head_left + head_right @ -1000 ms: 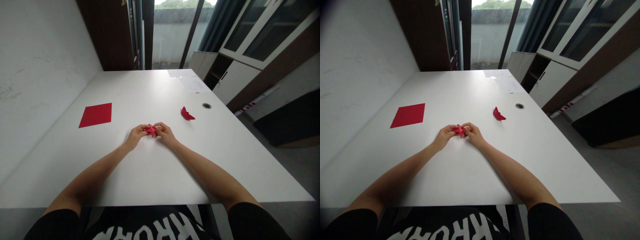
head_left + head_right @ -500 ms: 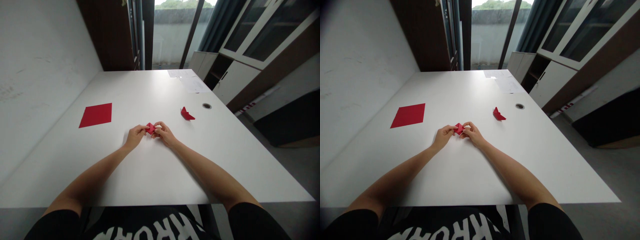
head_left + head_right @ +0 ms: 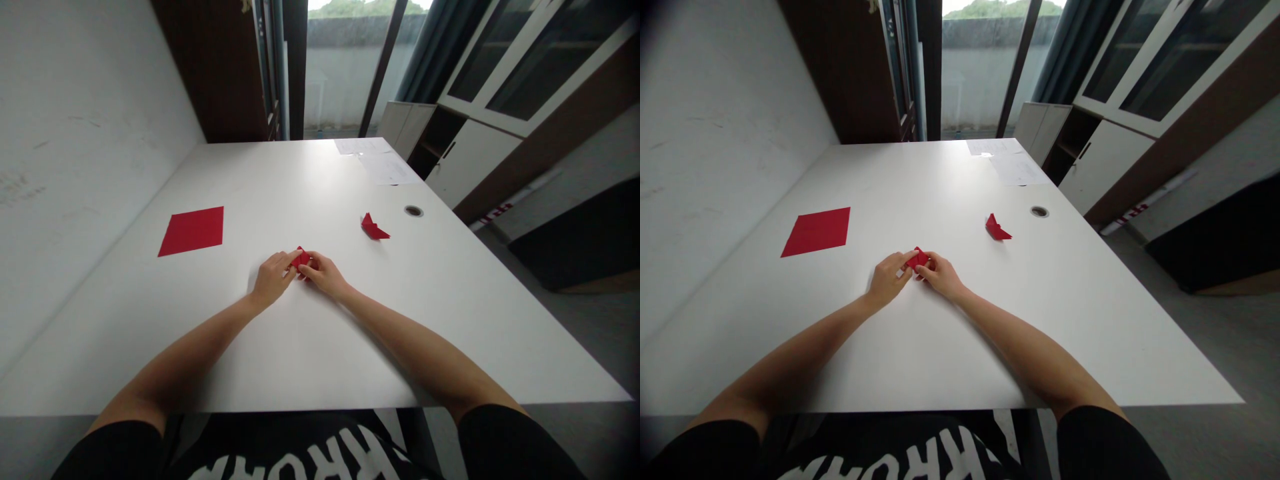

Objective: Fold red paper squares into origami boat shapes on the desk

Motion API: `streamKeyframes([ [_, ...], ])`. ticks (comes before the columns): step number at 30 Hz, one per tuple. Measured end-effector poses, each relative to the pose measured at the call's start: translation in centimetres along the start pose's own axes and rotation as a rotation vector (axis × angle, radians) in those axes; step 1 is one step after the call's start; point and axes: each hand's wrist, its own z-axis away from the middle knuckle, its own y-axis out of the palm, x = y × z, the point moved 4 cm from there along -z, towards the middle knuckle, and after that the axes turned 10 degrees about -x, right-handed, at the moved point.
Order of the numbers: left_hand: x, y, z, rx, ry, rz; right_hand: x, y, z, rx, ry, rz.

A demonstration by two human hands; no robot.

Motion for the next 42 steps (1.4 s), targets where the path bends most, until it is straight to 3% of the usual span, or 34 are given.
streamKeyframes([
  [6, 0.3, -0.2, 0.1, -0.063, -0.252, 0.213, -0.3, 0.0, -0.1, -0.012, 0.028, -0.116],
  [12, 1.7, 0.9, 0.2, -0.004, -0.423, 0.564, -0.4, 0.2, -0.3, 0.002, 0.112, -0.265],
  [15, 2.6, 1.3, 0.2, 0.043, -0.485, 0.565, -0.3, 0.3, -0.2, 0.044, 0.119, -0.289],
  [19, 3.2, 1.4, 0.3, 0.062, -0.533, 0.555, -0.1, 0.6, 0.1, 0.103, 0.106, -0.278],
  [24, 3.2, 2.0, 0.6, 0.115, -0.563, 0.695, 0.4, 1.1, 0.4, 0.132, 0.052, -0.21],
  [32, 3.6, 1.8, 0.4, 0.065, -0.608, 0.659, 1.3, -0.1, 0.7, -0.11, -0.033, 0.039],
  [42, 2.9, 1.9, 0.6, 0.133, -0.641, 0.74, 0.8, 0.6, 0.6, 0.1, -0.044, -0.073],
])
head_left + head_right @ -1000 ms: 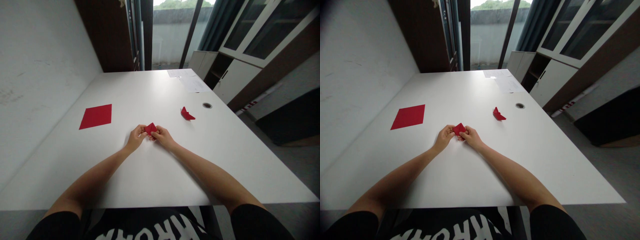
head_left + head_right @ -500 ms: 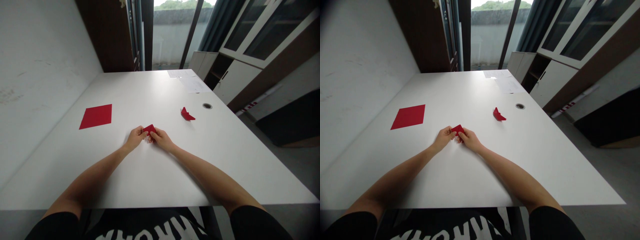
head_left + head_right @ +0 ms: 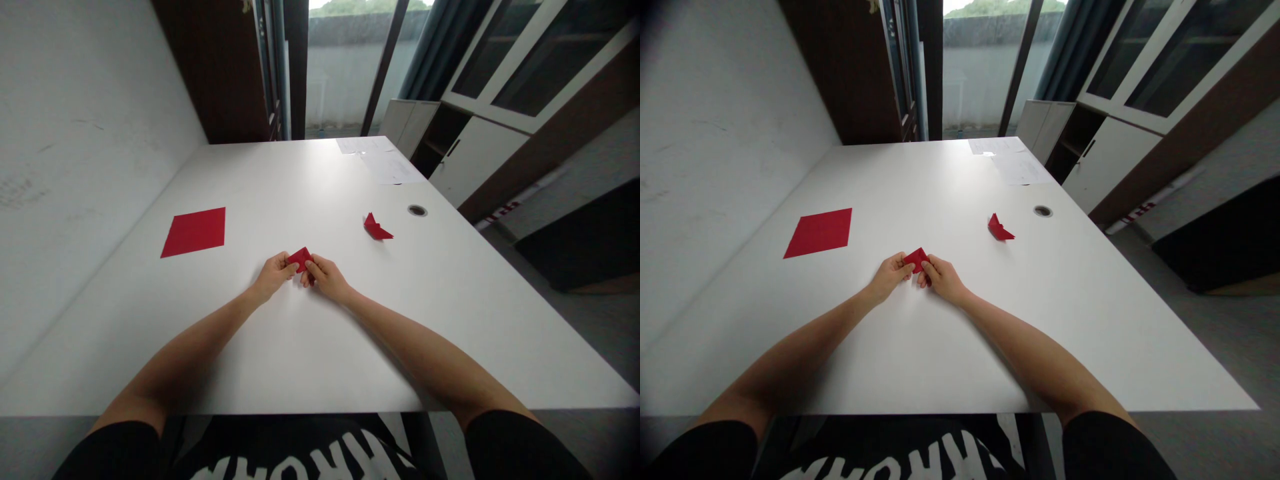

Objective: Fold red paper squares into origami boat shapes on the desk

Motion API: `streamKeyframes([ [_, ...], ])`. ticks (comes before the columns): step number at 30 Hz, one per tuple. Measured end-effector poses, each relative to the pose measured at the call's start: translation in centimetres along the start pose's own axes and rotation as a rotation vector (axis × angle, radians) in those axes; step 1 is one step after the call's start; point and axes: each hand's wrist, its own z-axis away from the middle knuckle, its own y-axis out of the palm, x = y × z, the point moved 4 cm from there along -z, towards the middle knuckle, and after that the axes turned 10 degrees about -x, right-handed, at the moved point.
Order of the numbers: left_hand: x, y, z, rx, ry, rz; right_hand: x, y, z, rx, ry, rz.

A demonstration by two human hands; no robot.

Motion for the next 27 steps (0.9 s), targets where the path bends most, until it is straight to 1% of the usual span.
streamKeyframes([
  [5, -0.2, 0.7, 0.0, 0.086, 0.006, -0.008, 0.0, 0.2, 0.0, 0.027, 0.037, -0.089],
  [10, -0.4, 1.1, 0.2, 0.189, 0.076, -0.047, -0.1, 0.3, 0.0, 0.05, 0.071, -0.11],
  [12, -0.4, 1.1, 0.3, 0.183, 0.085, -0.069, -0.1, 0.2, -0.1, 0.035, 0.07, -0.072],
  [16, -0.2, 0.5, 0.3, 0.033, 0.086, -0.168, 0.1, -0.6, -0.1, -0.1, -0.002, 0.169],
  [18, -0.2, 0.4, 0.2, 0.003, 0.099, -0.189, 0.2, -0.9, -0.1, -0.134, -0.028, 0.251],
  [20, -0.3, 0.5, 0.2, 0.026, 0.092, -0.177, 0.3, -0.9, 0.0, -0.102, -0.034, 0.259],
  [22, -0.3, 0.7, 0.2, 0.076, 0.058, -0.14, 0.4, -0.7, 0.1, -0.062, -0.039, 0.247],
  [24, -0.3, 0.9, 0.3, 0.117, 0.027, -0.114, 0.5, -0.7, 0.2, -0.052, -0.049, 0.249],
  [27, -0.1, 0.9, 0.3, 0.162, 0.017, -0.139, 0.6, -0.6, 0.2, -0.048, -0.055, 0.258],
])
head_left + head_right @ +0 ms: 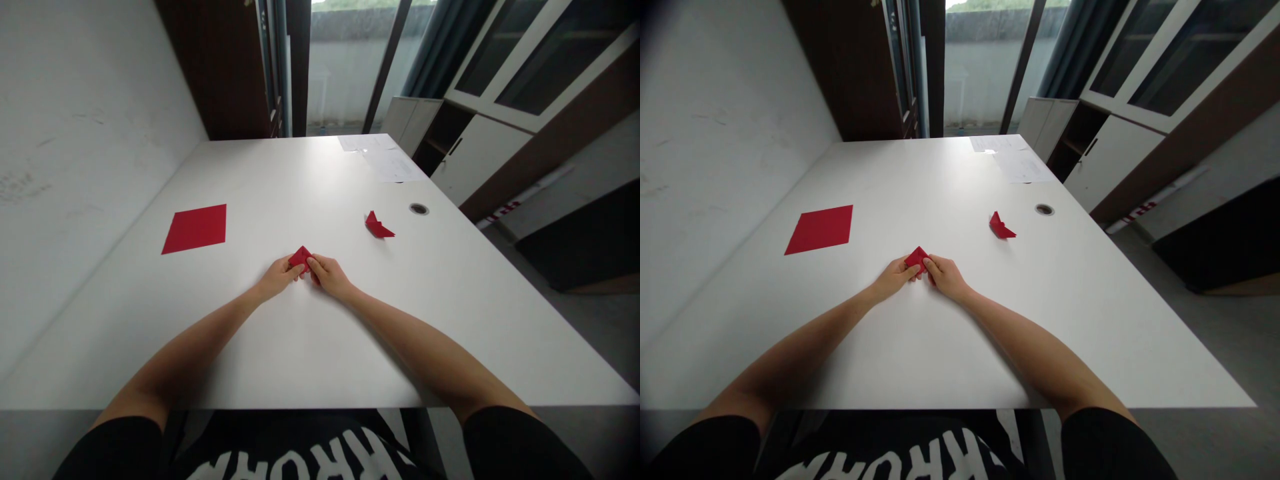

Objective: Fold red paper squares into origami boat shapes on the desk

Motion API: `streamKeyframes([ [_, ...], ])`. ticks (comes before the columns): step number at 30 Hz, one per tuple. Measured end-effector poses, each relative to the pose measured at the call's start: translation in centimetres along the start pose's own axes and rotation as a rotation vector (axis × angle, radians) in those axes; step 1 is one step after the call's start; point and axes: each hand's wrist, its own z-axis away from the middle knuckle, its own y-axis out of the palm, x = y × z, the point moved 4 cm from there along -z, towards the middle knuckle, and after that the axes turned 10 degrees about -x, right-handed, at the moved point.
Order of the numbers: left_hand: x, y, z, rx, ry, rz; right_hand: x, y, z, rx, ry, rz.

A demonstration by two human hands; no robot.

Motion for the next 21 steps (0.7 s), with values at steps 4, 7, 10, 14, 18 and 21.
streamKeyframes([
  [4, 0.2, -0.2, 0.0, 0.045, 0.005, -0.042, -0.2, 0.1, 0.0, 0.009, 0.037, -0.015],
  [7, 0.1, -0.4, 0.0, 0.051, -0.008, -0.053, -0.3, 0.1, 0.0, 0.028, 0.062, -0.05],
  [10, 0.0, -0.4, 0.1, 0.039, -0.019, -0.066, -0.4, 0.1, 0.0, 0.007, 0.06, -0.041],
  [14, -0.2, -0.2, 0.2, 0.038, -0.028, -0.116, -0.2, -0.6, -0.2, -0.115, 0.001, 0.043],
  [18, -0.3, -0.2, 0.4, 0.044, -0.023, -0.199, -0.2, -0.9, -0.4, -0.156, -0.024, 0.104],
  [21, -0.3, -0.2, 0.4, 0.05, -0.015, -0.244, -0.1, -0.7, -0.3, -0.115, -0.028, 0.12],
])
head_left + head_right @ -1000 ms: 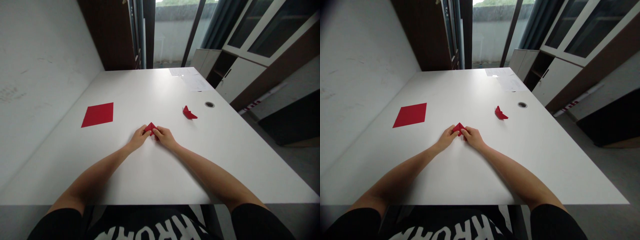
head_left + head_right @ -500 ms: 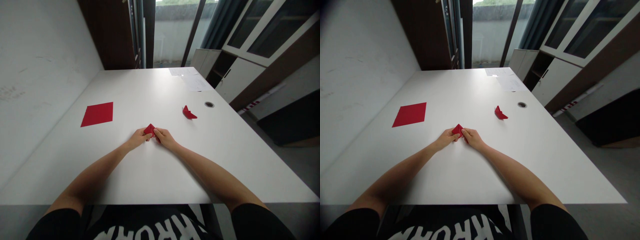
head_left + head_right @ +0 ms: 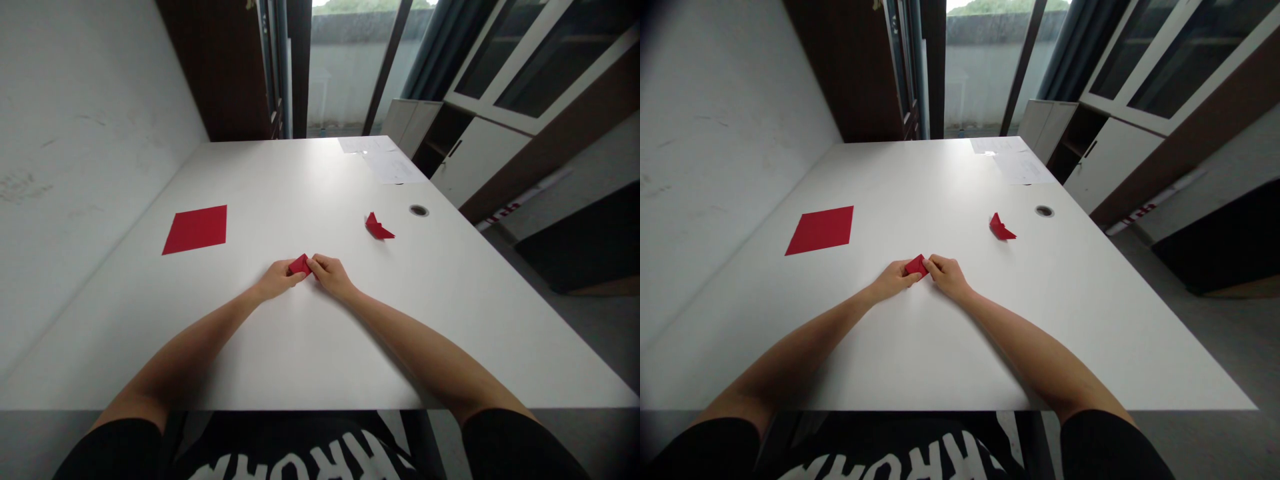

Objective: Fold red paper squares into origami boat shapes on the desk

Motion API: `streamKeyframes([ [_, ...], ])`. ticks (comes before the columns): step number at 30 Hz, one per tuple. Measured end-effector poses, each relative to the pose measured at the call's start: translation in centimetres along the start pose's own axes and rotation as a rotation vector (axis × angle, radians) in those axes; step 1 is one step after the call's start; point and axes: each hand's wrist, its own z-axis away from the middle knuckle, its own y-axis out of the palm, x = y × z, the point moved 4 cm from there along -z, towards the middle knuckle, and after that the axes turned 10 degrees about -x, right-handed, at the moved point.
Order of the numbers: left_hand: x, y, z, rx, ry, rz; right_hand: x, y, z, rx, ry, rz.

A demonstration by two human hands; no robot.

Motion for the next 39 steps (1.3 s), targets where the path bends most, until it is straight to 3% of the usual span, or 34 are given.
streamKeyframes([
  [5, 0.0, 0.1, 0.1, 0.029, 0.065, -0.107, 0.4, 0.1, 0.2, 0.034, -0.027, 0.019],
  [10, 0.4, 0.1, 0.1, 0.028, 0.038, -0.137, 0.8, 0.1, 0.3, 0.059, -0.062, 0.036],
  [13, 0.7, 0.2, 0.0, 0.067, -0.014, -0.103, 0.9, -0.1, 0.3, 0.031, -0.077, 0.019],
  [18, 0.4, 0.4, -0.1, 0.155, 0.032, 0.004, 0.7, -0.3, 0.2, -0.014, -0.066, -0.01],
  [26, 0.6, -0.1, 0.0, 0.153, -0.027, -0.118, 0.3, -0.5, 0.0, -0.084, -0.044, -0.003],
  [39, 0.0, -0.8, 0.2, 0.205, -0.053, -0.137, -0.1, -0.1, -0.3, 0.068, -0.017, -0.063],
])
